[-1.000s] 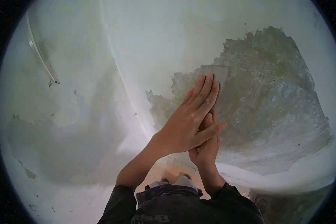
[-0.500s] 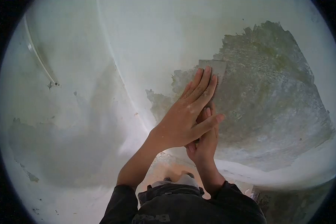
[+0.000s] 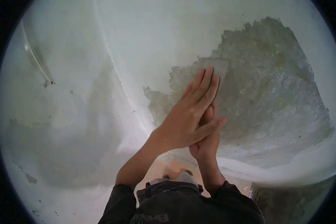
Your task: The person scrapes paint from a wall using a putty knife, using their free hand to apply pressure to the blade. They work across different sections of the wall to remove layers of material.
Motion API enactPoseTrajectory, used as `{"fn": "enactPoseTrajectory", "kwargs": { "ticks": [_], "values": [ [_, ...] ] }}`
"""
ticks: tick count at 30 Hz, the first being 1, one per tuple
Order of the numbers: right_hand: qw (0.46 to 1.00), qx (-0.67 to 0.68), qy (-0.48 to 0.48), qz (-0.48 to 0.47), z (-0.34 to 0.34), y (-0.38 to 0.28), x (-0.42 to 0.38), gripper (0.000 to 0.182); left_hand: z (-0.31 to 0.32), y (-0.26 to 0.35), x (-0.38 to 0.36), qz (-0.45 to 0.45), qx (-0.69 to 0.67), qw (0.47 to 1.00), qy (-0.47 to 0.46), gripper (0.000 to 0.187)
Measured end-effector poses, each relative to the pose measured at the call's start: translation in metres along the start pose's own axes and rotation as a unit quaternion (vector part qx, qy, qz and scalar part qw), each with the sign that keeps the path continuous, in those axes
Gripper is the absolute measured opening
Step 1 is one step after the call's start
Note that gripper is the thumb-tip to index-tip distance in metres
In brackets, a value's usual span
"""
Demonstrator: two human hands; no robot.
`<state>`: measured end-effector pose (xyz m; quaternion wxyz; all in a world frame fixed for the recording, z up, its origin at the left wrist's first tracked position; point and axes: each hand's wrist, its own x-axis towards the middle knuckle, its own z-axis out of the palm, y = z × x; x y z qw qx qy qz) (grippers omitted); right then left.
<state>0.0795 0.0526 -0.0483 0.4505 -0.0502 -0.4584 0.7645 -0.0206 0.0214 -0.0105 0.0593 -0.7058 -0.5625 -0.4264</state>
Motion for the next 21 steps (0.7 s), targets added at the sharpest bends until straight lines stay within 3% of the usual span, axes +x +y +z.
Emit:
{"fn": "enactPoseTrajectory", "kwargs": {
  "ticks": [3,7,10,13,16,19,21],
  "values": [
    [0.998,0.042,-0.001,0.045,-0.002,0.001,0.002,0.058,-0.001,-0.001,0.004,0.001,-0.014,1.0,0.002,0.085],
    [0.999,0.034,-0.001,0.0,0.01,-0.005,0.004,0.058,-0.002,0.0,0.003,-0.01,-0.005,1.0,-0.004,0.086],
    [0.995,0.063,0.03,0.066,-0.005,0.007,0.001,0.057,-0.003,0.001,0.001,-0.016,0.002,1.0,-0.018,0.087],
    [0.997,0.017,-0.023,0.072,-0.016,0.008,0.003,0.056,-0.002,-0.002,0.004,-0.018,-0.013,1.0,-0.004,0.087],
    [0.997,-0.021,-0.014,0.071,-0.009,-0.003,-0.006,0.056,-0.002,-0.002,0.005,-0.007,-0.017,1.0,0.026,0.086],
    [0.997,-0.046,-0.02,0.051,0.004,-0.006,0.005,0.056,-0.007,0.001,0.007,-0.008,0.005,1.0,-0.002,0.084],
    [0.986,0.09,0.115,0.081,0.009,0.002,0.011,0.056,-0.001,-0.003,0.007,-0.007,0.04,0.999,0.015,0.085]
  ]
}}
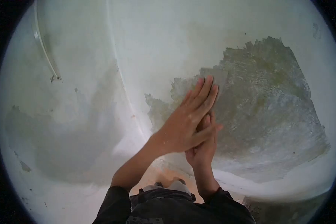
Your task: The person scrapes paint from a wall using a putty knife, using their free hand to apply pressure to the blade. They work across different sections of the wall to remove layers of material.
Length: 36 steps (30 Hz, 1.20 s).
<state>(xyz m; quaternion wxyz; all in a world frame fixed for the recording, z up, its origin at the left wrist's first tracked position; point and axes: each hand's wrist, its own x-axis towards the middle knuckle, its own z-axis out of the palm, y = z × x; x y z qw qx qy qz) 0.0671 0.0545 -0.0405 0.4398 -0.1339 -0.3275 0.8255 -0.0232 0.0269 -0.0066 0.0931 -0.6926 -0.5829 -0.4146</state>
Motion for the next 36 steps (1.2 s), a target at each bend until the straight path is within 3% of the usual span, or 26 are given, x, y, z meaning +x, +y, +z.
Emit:
{"fn": "enactPoseTrajectory", "kwargs": {
  "ticks": [1,3,10,13,16,19,21,24,28,29,30,31,32,33,36],
  "values": [
    [1.0,-0.004,0.003,0.007,-0.012,0.004,-0.001,0.056,-0.002,0.003,-0.002,-0.008,-0.004,1.0,0.0,0.085],
    [0.988,-0.102,-0.113,0.002,-0.034,0.009,0.001,0.059,-0.013,0.006,0.001,-0.006,-0.022,0.999,-0.023,0.085],
    [0.989,-0.065,-0.134,0.025,-0.027,-0.003,-0.009,0.06,0.004,0.008,-0.009,-0.023,-0.008,0.999,-0.046,0.086],
    [0.994,-0.05,-0.092,-0.002,-0.021,-0.007,-0.009,0.059,0.004,0.011,-0.009,-0.018,-0.012,1.0,-0.019,0.086],
    [0.985,-0.103,-0.136,-0.015,-0.021,-0.01,-0.011,0.055,0.003,0.014,-0.006,-0.006,-0.009,1.0,-0.017,0.086],
    [0.993,-0.087,-0.059,-0.05,-0.024,0.001,-0.002,0.06,0.005,0.01,-0.004,-0.015,-0.01,1.0,-0.017,0.086],
    [0.982,-0.098,-0.16,-0.014,-0.017,-0.012,-0.007,0.059,0.005,0.007,-0.005,-0.016,-0.017,1.0,-0.001,0.086],
    [0.977,-0.163,-0.137,-0.025,-0.024,-0.009,-0.008,0.058,-0.002,0.006,-0.001,-0.02,-0.014,0.999,-0.024,0.085],
    [0.984,-0.084,-0.152,-0.027,-0.021,-0.008,-0.007,0.057,0.0,0.005,-0.003,-0.022,-0.041,0.999,-0.019,0.083],
    [0.885,-0.391,-0.151,-0.201,-0.042,0.0,-0.006,0.056,-0.001,0.003,-0.003,-0.02,-0.047,0.998,-0.022,0.083],
    [0.667,-0.644,-0.135,-0.35,-0.038,-0.001,-0.005,0.055,-0.004,0.0,-0.002,-0.017,-0.047,0.998,-0.024,0.082],
    [0.669,-0.642,-0.137,-0.349,-0.032,-0.002,-0.007,0.055,-0.002,0.0,-0.003,-0.019,-0.045,0.998,-0.025,0.082],
    [0.898,-0.379,-0.129,-0.183,-0.023,-0.002,-0.011,0.054,0.001,0.0,-0.006,-0.013,-0.057,0.998,-0.026,0.082],
    [0.993,-0.061,-0.103,0.009,-0.012,-0.005,-0.011,0.052,0.002,-0.001,-0.007,-0.004,-0.069,0.997,-0.026,0.081],
    [0.978,-0.18,-0.105,-0.012,-0.029,0.013,0.001,0.053,-0.004,-0.005,-0.001,-0.001,-0.046,0.999,-0.013,0.081]
  ]
}}
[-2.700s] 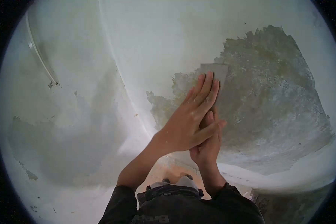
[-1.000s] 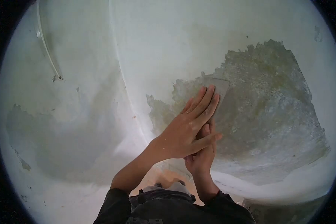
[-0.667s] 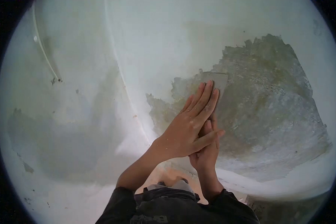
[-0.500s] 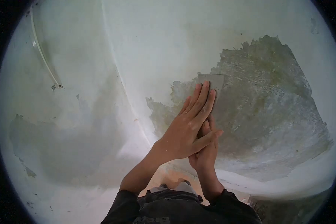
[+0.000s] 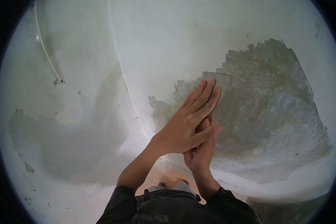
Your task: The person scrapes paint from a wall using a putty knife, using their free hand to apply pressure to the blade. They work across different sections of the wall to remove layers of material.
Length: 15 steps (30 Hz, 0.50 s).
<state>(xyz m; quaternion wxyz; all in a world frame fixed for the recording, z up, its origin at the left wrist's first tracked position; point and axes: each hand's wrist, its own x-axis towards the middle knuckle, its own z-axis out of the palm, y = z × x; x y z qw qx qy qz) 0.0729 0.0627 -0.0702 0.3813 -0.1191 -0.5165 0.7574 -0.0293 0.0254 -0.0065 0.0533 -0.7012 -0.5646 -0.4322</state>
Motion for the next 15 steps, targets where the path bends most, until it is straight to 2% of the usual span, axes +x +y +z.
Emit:
{"fn": "enactPoseTrajectory", "kwargs": {
  "ticks": [3,4,6,7,9,13,15],
  "values": [
    [0.995,0.091,-0.01,-0.035,0.018,-0.028,-0.01,0.056,0.002,0.006,-0.004,-0.03,-0.01,0.999,-0.033,0.083],
    [0.995,0.092,-0.011,-0.039,0.013,-0.019,-0.004,0.056,-0.001,0.003,-0.001,-0.026,-0.007,0.999,-0.034,0.083],
    [0.989,0.147,-0.019,0.017,0.003,-0.001,0.003,0.053,0.0,0.001,0.0,-0.015,-0.028,0.999,-0.008,0.084],
    [0.989,0.146,-0.015,0.02,0.005,-0.006,-0.003,0.053,0.001,0.004,-0.002,-0.017,-0.032,0.999,-0.01,0.084],
    [0.992,0.123,-0.014,-0.034,0.018,-0.024,-0.009,0.055,-0.001,0.008,-0.003,-0.033,-0.042,0.998,-0.023,0.085],
    [0.996,0.071,-0.006,-0.06,0.013,-0.018,-0.007,0.054,0.005,0.009,-0.005,-0.044,-0.017,0.998,-0.035,0.085],
    [0.98,0.196,0.005,-0.023,0.012,-0.012,0.001,0.057,0.001,0.009,0.001,-0.021,-0.026,0.999,0.001,0.085]
  ]
}}
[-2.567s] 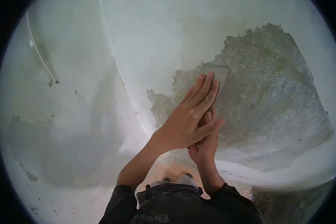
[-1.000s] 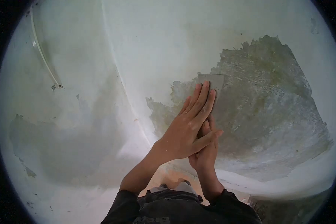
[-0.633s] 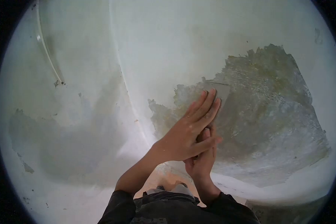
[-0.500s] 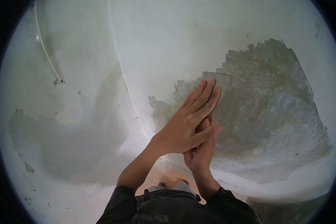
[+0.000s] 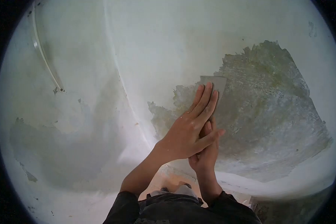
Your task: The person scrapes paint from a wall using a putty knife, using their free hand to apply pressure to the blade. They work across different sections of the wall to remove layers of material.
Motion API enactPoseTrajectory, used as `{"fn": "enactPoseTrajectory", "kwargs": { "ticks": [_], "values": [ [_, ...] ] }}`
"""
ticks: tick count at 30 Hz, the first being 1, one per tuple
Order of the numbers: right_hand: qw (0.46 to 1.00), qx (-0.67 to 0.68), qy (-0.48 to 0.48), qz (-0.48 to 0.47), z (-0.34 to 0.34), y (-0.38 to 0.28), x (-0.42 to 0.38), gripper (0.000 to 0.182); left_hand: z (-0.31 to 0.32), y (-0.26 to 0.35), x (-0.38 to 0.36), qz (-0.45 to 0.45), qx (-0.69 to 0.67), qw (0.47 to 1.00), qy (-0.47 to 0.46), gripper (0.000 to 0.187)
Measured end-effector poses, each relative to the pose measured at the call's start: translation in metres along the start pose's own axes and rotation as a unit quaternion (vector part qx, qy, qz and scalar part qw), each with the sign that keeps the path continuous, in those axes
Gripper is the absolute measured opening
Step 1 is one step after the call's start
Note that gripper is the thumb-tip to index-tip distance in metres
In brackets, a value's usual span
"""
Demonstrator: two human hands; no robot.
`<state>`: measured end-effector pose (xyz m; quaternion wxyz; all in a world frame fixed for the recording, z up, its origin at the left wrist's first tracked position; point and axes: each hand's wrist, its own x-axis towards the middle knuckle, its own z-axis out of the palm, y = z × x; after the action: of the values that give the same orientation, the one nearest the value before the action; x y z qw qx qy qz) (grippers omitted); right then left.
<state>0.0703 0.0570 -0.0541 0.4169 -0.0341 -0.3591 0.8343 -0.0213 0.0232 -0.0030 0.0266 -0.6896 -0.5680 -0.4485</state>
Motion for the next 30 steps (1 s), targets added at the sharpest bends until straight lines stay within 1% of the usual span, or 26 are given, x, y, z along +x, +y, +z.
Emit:
{"fn": "enactPoseTrajectory", "kwargs": {
  "ticks": [1,3,4,6,7,9,12,16,18,19,21,22,24,25,27,28,29,30],
  "values": [
    [1.0,0.0,0.003,0.002,-0.002,-0.001,-0.003,0.057,0.001,0.001,-0.002,-0.002,-0.002,1.0,-0.002,0.085],
    [0.999,-0.041,-0.029,-0.01,-0.005,-0.004,-0.005,0.058,0.002,0.003,-0.002,-0.002,-0.005,1.0,-0.018,0.085],
    [0.999,-0.041,-0.03,-0.012,-0.005,-0.002,-0.002,0.058,0.002,0.0,0.0,0.001,-0.004,1.0,-0.018,0.085],
    [1.0,-0.017,0.001,0.006,-0.009,0.0,-0.002,0.058,0.006,-0.005,0.0,0.011,0.005,1.0,-0.009,0.086],
    [1.0,-0.018,0.001,0.008,-0.005,-0.004,-0.005,0.058,0.005,-0.004,0.0,0.01,0.004,1.0,-0.008,0.086],
    [0.997,-0.081,0.009,-0.01,0.008,-0.013,-0.014,0.056,0.001,0.001,-0.002,-0.003,-0.021,0.999,-0.03,0.085],
    [0.997,-0.078,0.001,-0.007,0.004,-0.012,-0.008,0.056,0.004,-0.004,0.001,0.013,-0.012,1.0,-0.012,0.085],
    [0.999,-0.033,0.027,0.009,0.006,-0.012,-0.004,0.055,-0.002,0.0,0.002,-0.008,-0.016,0.999,-0.035,0.084],
    [0.999,-0.002,0.036,0.016,0.008,-0.012,0.0,0.054,0.003,-0.004,0.003,0.008,-0.024,1.0,0.0,0.083],
    [0.999,-0.004,0.036,0.016,0.007,-0.014,0.0,0.054,0.001,-0.003,0.005,0.008,-0.025,1.0,0.002,0.083],
    [0.995,-0.096,0.013,0.013,0.008,-0.019,-0.005,0.054,-0.005,0.0,0.009,-0.002,-0.026,1.0,-0.002,0.083],
    [0.995,-0.095,0.011,0.011,0.011,-0.018,-0.005,0.054,-0.004,-0.001,0.008,0.0,-0.024,1.0,-0.001,0.083],
    [0.996,-0.076,0.05,-0.022,0.018,-0.014,-0.005,0.054,0.001,0.0,0.003,0.008,-0.002,1.0,-0.013,0.082],
    [0.995,-0.078,0.051,-0.019,0.013,-0.015,-0.005,0.054,0.0,-0.001,0.005,0.005,-0.004,1.0,-0.013,0.082],
    [0.977,-0.195,-0.05,-0.071,0.001,-0.018,-0.002,0.055,-0.005,0.001,0.012,0.004,-0.023,1.0,0.004,0.083],
    [0.977,-0.196,-0.05,-0.069,0.005,-0.017,-0.003,0.055,-0.004,0.002,0.01,0.001,-0.024,1.0,0.006,0.083],
    [0.994,-0.099,0.023,-0.038,0.016,-0.015,-0.002,0.055,-0.004,0.003,0.009,0.005,-0.021,1.0,0.003,0.084],
    [0.995,0.001,0.095,-0.008,0.023,-0.014,-0.001,0.055,-0.004,0.003,0.007,0.01,-0.017,1.0,0.0,0.085]
  ]
}}
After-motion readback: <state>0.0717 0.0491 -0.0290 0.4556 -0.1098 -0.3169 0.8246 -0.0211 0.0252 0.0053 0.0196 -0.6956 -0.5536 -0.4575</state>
